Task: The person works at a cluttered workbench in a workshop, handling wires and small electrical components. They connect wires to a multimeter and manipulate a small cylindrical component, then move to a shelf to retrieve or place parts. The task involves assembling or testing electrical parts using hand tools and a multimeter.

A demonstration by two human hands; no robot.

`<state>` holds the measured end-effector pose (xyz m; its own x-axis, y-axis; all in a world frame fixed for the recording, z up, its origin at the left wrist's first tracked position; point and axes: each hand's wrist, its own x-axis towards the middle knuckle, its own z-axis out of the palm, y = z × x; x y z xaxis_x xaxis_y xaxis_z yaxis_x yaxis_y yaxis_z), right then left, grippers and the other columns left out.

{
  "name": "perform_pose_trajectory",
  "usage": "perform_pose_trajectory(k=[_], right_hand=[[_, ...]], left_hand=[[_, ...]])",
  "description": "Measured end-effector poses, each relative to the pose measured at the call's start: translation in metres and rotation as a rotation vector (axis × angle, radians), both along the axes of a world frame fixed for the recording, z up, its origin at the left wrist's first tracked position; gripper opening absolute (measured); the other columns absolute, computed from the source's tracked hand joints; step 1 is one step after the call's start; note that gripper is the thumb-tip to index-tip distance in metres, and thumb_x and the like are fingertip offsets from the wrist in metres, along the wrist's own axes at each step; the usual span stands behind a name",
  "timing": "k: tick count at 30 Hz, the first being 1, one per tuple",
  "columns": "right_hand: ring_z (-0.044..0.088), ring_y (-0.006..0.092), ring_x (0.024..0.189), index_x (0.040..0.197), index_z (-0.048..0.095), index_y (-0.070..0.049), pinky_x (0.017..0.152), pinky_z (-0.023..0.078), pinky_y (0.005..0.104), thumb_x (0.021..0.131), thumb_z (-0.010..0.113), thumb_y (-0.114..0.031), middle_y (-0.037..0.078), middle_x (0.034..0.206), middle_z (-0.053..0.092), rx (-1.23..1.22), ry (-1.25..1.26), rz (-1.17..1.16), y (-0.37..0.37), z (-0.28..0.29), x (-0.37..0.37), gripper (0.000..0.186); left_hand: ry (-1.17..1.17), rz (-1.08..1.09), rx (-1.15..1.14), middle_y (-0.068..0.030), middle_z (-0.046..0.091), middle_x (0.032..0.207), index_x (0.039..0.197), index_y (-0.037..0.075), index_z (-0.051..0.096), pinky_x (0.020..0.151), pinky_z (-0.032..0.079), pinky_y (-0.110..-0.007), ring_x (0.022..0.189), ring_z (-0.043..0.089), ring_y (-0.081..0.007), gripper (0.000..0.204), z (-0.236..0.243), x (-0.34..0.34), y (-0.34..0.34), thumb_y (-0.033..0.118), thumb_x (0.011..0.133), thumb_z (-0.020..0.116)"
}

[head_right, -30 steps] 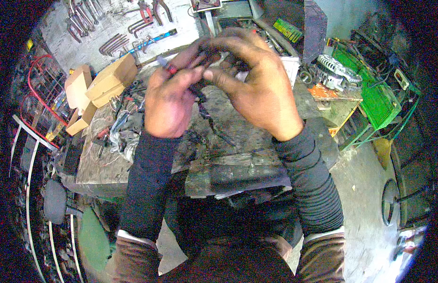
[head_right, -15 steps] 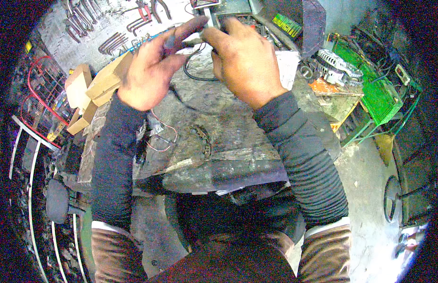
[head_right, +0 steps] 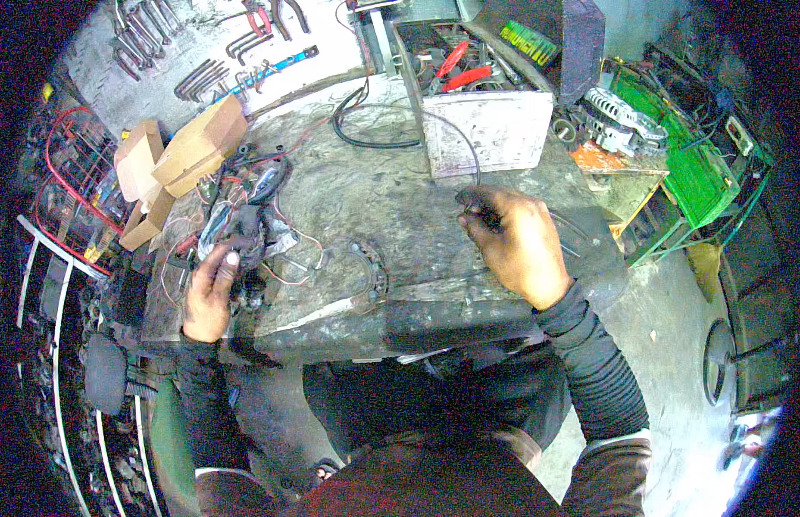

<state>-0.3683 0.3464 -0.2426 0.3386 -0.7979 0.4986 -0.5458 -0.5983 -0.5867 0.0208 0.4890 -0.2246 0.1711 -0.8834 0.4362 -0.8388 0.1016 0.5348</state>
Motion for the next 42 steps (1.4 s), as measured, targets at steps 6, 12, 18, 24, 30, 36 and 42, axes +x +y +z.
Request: perform_pose_trajectory(k=[6,12,18,24,30,36,42], right_hand=[[0.067,0.0325,0.091,0.095,0.074,-0.009,0.08,0.051,0.046,0.082,0.071,-0.018,0.013,0.092,0.065,-0.261,0.232,-0.178,0.018,-0.001,0.016,0.016],[0.062,0.0315,0.099,0.099,0.071,-0.01,0.091,0.046,0.0499,0.075,0.073,-0.013,0.011,0.092,0.061,-0.684,0.356,0.14,0.017,0.006,0.021,0.024],[0.064,0.0426,0.095,0.105,0.067,0.0,0.083,0.05,0.0511,0.092,0.067,-0.024,0.021,0.096,0.067,-0.041,0.136,0.291,0.01,-0.013,0.055,0.027],[0.064,0.047,0.092,0.091,0.068,0.004,0.082,0.051,0.0534,0.082,0.075,-0.055,0.029,0.091,0.065,0.13,0.248,0.266,0.009,-0.02,0.085,0.06],[0.065,0.0477,0.091,0.089,0.071,0.005,0.081,0.052,0.0533,0.078,0.078,-0.043,0.03,0.09,0.067,0.222,0.154,0.303,0.003,-0.024,0.096,0.05],[0.067,0.0463,0.087,0.096,0.072,0.005,0.078,0.052,0.0518,0.08,0.076,-0.039,0.03,0.088,0.067,0.428,0.078,0.403,-0.004,-0.023,0.088,0.047],[0.066,0.0351,0.077,0.093,0.073,0.002,0.073,0.05,0.0449,0.083,0.076,-0.034,0.022,0.081,0.068,0.33,0.124,0.382,0.002,-0.018,0.087,0.038]], left_hand=[[-0.169,0.0,0.138,-0.0208,0.065,0.106,0.12,0.001,0.068,0.086,0.051,-0.044,0.1,0.065,-0.04,0.026,-0.022,-0.057,0.024,0.013,0.097,0.06],[-0.195,-0.135,0.059,-0.0198,0.063,0.094,0.109,0.002,0.07,0.076,0.049,-0.047,0.09,0.063,-0.042,0.023,-0.028,-0.087,0.007,0.007,0.086,0.068],[-0.216,-0.028,-0.169,-0.0215,0.064,0.092,0.1,0.001,0.068,0.074,0.049,-0.05,0.086,0.064,-0.0431,0.016,-0.062,-0.088,-0.029,0.011,0.088,0.068],[-0.093,-0.104,-0.135,-0.0204,0.066,0.095,0.097,0.0,0.07,0.076,0.05,-0.048,0.088,0.064,-0.0425,0.016,-0.06,-0.093,-0.045,0.013,0.087,0.07],[0.202,-0.105,0.032,-0.0139,0.075,0.091,0.105,0.001,0.074,0.076,0.053,-0.036,0.082,0.071,-0.0254,0.026,-0.054,-0.083,-0.048,0.015,0.084,0.077],[0.315,-0.26,0.093,-0.01,0.074,0.089,0.107,0.001,0.074,0.075,0.052,-0.03,0.08,0.068,-0.0148,0.027,-0.049,-0.078,-0.054,0.011,0.083,0.077],[0.225,-0.287,0.079,-0.0132,0.073,0.088,0.104,-0.001,0.073,0.073,0.053,-0.033,0.082,0.071,-0.0207,0.026,-0.049,-0.084,-0.053,0.002,0.078,0.071]])
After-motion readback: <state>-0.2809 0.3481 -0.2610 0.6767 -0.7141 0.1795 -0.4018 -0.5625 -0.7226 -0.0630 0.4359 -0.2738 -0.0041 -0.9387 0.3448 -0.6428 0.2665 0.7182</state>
